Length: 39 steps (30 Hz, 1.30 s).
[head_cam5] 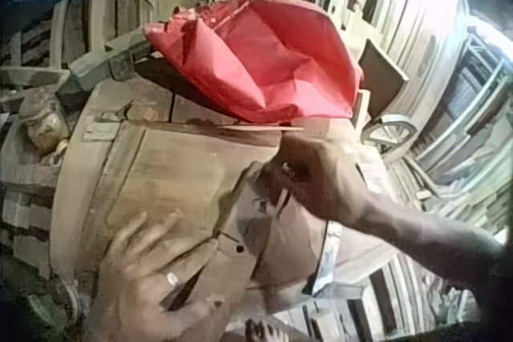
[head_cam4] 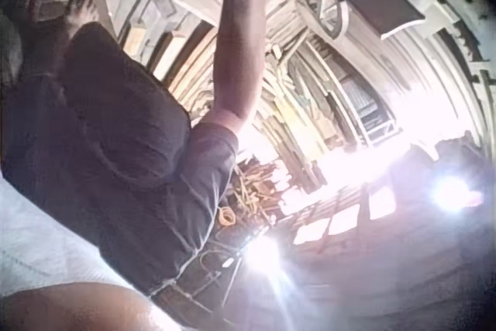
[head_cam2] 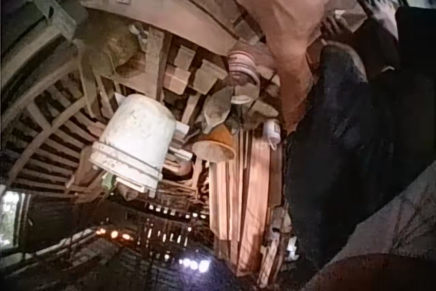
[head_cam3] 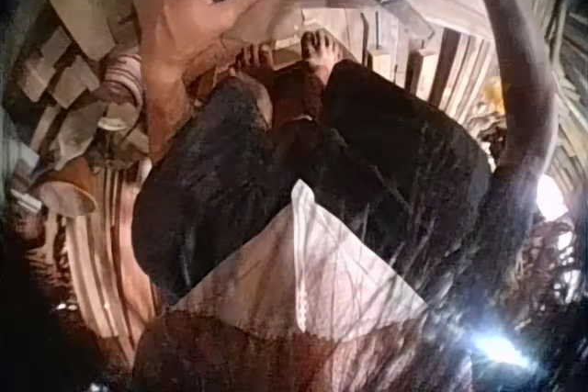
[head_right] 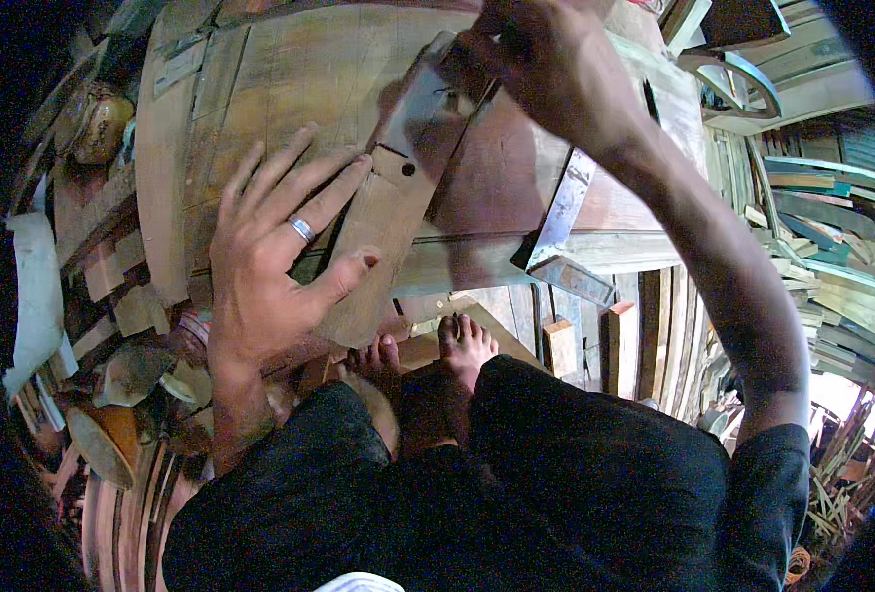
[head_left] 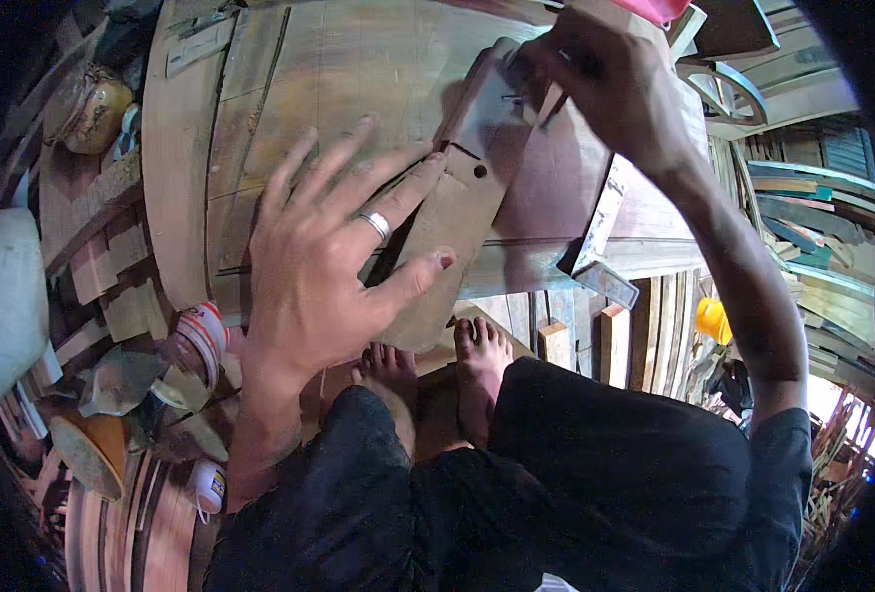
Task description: The person assembles a hand plane by placing a metal blade and a cap into a wooden body, securing them with a nail and tapping the components with a wooden block.
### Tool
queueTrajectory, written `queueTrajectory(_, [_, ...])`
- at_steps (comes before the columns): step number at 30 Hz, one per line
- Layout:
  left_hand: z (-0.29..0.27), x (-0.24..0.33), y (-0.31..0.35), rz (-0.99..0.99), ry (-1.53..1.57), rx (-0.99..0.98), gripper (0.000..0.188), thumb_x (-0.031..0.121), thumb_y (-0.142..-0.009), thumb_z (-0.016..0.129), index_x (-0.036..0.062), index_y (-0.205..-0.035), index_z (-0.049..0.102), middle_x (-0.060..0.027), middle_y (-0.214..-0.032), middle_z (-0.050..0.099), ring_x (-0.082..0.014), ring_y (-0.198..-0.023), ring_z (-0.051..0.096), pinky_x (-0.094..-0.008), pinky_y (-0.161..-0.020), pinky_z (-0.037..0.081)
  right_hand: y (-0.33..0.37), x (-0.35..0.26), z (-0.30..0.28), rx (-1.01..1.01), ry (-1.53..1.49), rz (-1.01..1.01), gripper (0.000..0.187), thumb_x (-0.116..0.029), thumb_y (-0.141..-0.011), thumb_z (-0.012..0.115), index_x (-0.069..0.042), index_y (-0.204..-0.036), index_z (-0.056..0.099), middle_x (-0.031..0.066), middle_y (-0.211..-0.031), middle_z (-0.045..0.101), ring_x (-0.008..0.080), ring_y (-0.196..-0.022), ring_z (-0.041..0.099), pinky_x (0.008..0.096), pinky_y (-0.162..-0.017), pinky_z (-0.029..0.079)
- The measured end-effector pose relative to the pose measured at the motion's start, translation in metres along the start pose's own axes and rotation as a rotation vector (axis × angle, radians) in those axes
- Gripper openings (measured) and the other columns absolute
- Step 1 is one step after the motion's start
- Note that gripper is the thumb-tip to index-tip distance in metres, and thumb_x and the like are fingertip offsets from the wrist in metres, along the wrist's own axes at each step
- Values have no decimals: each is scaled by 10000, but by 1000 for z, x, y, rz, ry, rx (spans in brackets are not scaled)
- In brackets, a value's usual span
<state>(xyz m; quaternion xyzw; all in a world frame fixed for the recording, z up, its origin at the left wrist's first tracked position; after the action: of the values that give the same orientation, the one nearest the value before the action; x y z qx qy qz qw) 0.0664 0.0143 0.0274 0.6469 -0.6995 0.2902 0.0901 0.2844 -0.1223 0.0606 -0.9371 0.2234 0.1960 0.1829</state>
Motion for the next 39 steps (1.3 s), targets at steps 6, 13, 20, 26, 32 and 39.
queueTrajectory(6, [-2, -8, 5, -28, -19, -28, 670, 322, -818, 830, 144, -1450, 701, -66, -1504, 665, -376, -1477, 526, -595, -1271, 301, 11, -52, 25, -154, -127, -77, 103, -61, -959, 743, -12, -976, 654, 214, -776, 682, 350, -659, 667, 435, -642, 549])
queueTrajectory(13, [1, -3, 1, -19, -3, -30, 655, 309, -821, 825, 127, -1439, 706, -71, -1506, 663, -378, -1473, 530, -592, -1268, 306, 11, -38, 9, -98, 25, -20, 132, -105, -967, 749, -3, -999, 672, 205, -793, 701, 334, -681, 696, 437, -646, 553])
queueTrajectory(20, [3, -2, 0, 16, -13, -4, 647, 353, -833, 821, 132, -1431, 712, -63, -1492, 671, -368, -1473, 529, -590, -1274, 305, 6, 2, 3, -39, -141, 105, 169, -128, -1029, 733, 12, -951, 681, 123, -790, 740, 170, -692, 692, 377, -663, 558])
queueTrajectory(26, [-3, -2, 3, -16, -18, -3, 616, 392, -871, 805, 164, -1435, 713, -44, -1489, 670, -345, -1479, 525, -582, -1280, 303, 2, -9, 7, -69, -230, 65, 182, -160, -1026, 724, 4, -971, 668, 141, -827, 765, 196, -765, 764, 368, -701, 578])
queueTrajectory(32, [1, -4, 2, -13, -2, -10, 644, 342, -838, 825, 139, -1438, 711, -74, -1481, 676, -372, -1473, 529, -594, -1276, 300, 14, -27, 13, -137, -53, 36, 165, -157, -1018, 740, -6, -975, 686, 163, -802, 732, 210, -717, 707, 399, -682, 548])
queueTrajectory(39, [2, -4, 3, -8, -5, -17, 644, 351, -840, 818, 141, -1439, 712, -71, -1490, 671, -373, -1468, 533, -595, -1271, 306, 14, -16, 13, -153, -121, 72, 143, -121, -1027, 735, 5, -984, 682, 149, -843, 761, 201, -757, 731, 370, -717, 572])
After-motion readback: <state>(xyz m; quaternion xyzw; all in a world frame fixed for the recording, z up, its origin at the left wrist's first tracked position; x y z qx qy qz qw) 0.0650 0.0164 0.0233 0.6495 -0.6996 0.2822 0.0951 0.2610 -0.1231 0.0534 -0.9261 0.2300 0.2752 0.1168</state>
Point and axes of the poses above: each hand's wrist, its own y-axis away from the middle knuckle, its own z-axis out of the palm, x = y × z, the point moved 7 cm from there along -y, towards the middle knuckle
